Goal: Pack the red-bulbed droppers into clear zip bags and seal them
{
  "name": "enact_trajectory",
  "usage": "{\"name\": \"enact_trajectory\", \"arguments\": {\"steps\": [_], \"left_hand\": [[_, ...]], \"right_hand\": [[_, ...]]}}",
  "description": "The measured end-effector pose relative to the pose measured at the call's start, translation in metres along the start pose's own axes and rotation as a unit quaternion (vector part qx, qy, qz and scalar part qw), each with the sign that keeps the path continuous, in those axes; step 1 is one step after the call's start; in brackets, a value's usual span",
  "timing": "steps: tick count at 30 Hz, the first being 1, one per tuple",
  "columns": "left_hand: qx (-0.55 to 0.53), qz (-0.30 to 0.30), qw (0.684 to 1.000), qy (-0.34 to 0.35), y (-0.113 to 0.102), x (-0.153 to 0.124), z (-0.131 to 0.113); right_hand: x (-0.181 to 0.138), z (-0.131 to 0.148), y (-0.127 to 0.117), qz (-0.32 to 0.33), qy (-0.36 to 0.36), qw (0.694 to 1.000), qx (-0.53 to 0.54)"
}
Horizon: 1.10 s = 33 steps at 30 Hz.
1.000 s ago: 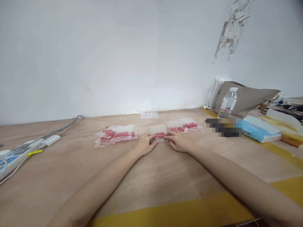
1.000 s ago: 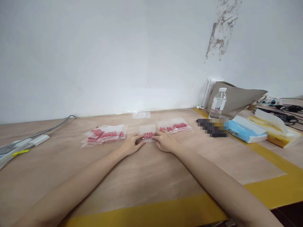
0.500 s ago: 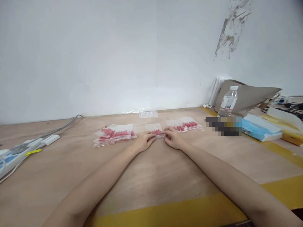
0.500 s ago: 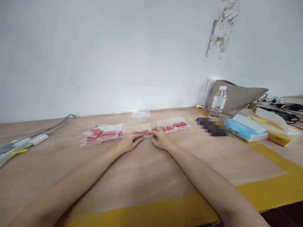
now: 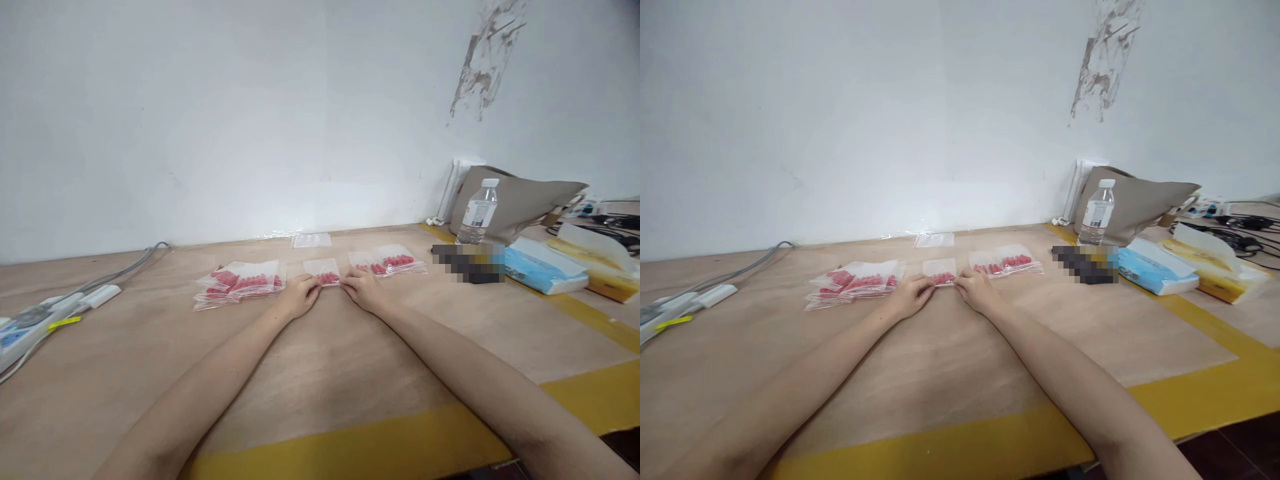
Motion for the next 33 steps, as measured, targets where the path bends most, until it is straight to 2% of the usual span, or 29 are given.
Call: {"name": "enact_trajectory", "arguments": {"steps": [3,6,13,18,27,33], "left_hand": [[0.026,0.006,1.0,0.013,-0.001,0.002,-0.003],[0.053,0.012,0.998,0.029,0.002,0.006,-0.007],[0.081,0.018,0.995,0.059,0.019,0.022,-0.018],[0.087,0.024,0.992,0.09,0.022,0.024,-0.024],[0.108,0.026,0.987,0.119,0.015,0.023,-0.031],[0.135,0.013,0.985,0.103,-0.003,0.005,-0.018]], "right_hand": [[-0.001,0.004,-0.004,-0.012,-0.012,0.997,-0.07],[0.0,0.008,-0.005,-0.015,-0.023,0.995,-0.096],[0.003,0.013,-0.005,-0.016,-0.042,0.993,-0.107],[0.003,0.017,-0.007,-0.026,-0.052,0.993,-0.104],[0.002,0.025,-0.012,-0.019,-0.067,0.99,-0.119],[-0.004,0.008,-0.018,-0.025,-0.043,0.991,-0.125]]}}
Point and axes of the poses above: each hand's wrist, its own x-axis towards the middle knuckle, its own y-axis out of the palm, z = x × y, the point moved 9 cm from there along x, towards the middle knuckle, and after that the axes turned 5 degrees about y, right-handed, at the moved point
